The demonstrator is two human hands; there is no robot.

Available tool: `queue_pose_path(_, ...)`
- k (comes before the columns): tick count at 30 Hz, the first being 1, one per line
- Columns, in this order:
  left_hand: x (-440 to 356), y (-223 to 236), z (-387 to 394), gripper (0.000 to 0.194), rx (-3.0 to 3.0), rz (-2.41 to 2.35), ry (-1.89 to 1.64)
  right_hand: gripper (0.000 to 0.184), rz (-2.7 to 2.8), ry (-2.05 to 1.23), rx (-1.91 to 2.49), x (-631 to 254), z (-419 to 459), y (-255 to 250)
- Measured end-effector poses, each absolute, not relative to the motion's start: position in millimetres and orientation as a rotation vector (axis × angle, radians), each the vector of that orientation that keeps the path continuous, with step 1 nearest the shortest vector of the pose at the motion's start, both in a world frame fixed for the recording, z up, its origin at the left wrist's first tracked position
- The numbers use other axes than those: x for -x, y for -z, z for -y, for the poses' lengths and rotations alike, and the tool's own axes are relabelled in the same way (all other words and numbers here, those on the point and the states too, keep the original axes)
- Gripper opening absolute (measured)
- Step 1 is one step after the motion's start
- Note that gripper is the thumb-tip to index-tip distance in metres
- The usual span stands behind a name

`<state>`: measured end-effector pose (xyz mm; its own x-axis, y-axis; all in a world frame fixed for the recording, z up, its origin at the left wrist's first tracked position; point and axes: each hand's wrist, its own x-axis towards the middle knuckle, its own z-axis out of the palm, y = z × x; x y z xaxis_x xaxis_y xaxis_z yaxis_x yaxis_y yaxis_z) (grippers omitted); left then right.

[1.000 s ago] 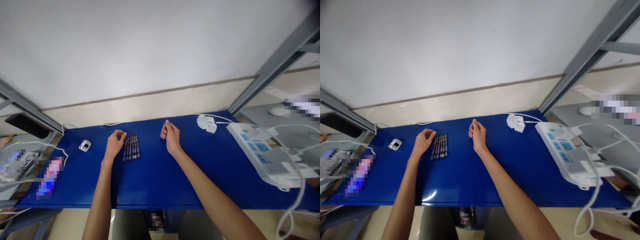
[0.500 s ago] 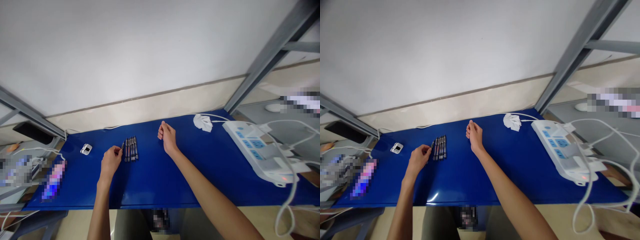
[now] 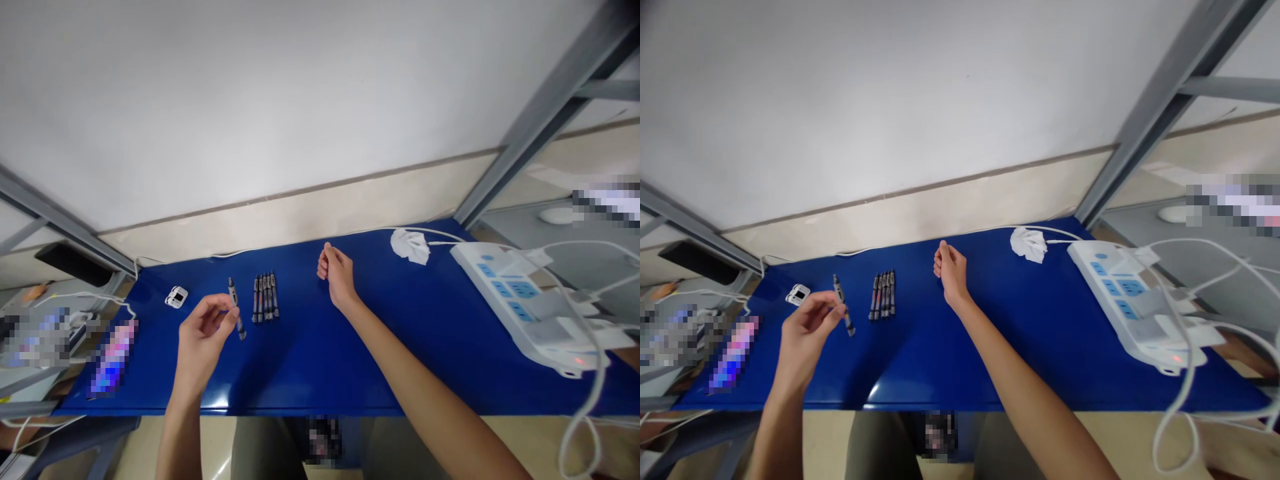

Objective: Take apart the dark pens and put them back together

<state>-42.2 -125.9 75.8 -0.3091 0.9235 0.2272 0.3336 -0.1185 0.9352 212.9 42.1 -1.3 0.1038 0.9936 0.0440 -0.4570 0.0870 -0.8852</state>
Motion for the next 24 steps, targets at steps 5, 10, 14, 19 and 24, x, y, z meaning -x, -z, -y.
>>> queue_pose_path(5,31,-80,126,0.022,-1.242,-1.507,-1.542,0.048,0.799,-1.295,0.84,-213,-42,2)
queue_pose_path(10,9,-57,101,0.025,-1.194,-1.427,-1.496,0.042,0.87,-1.357,0.807,-211,-39,1)
queue_pose_path(14,-32,-44,61,0.031,-1.018,-1.192,-1.541,0.029,1.027,-1.403,0.732,-207,-35,1)
queue_pose_path(19,-72,-32,7,0.037,-0.894,-1.001,-1.579,0.027,1.106,-1.431,0.729,-206,-34,2)
queue_pose_path(24,-77,-21,-16,0.035,-0.964,-0.958,-1.553,0.021,1.0,-1.433,0.664,-208,-37,-1)
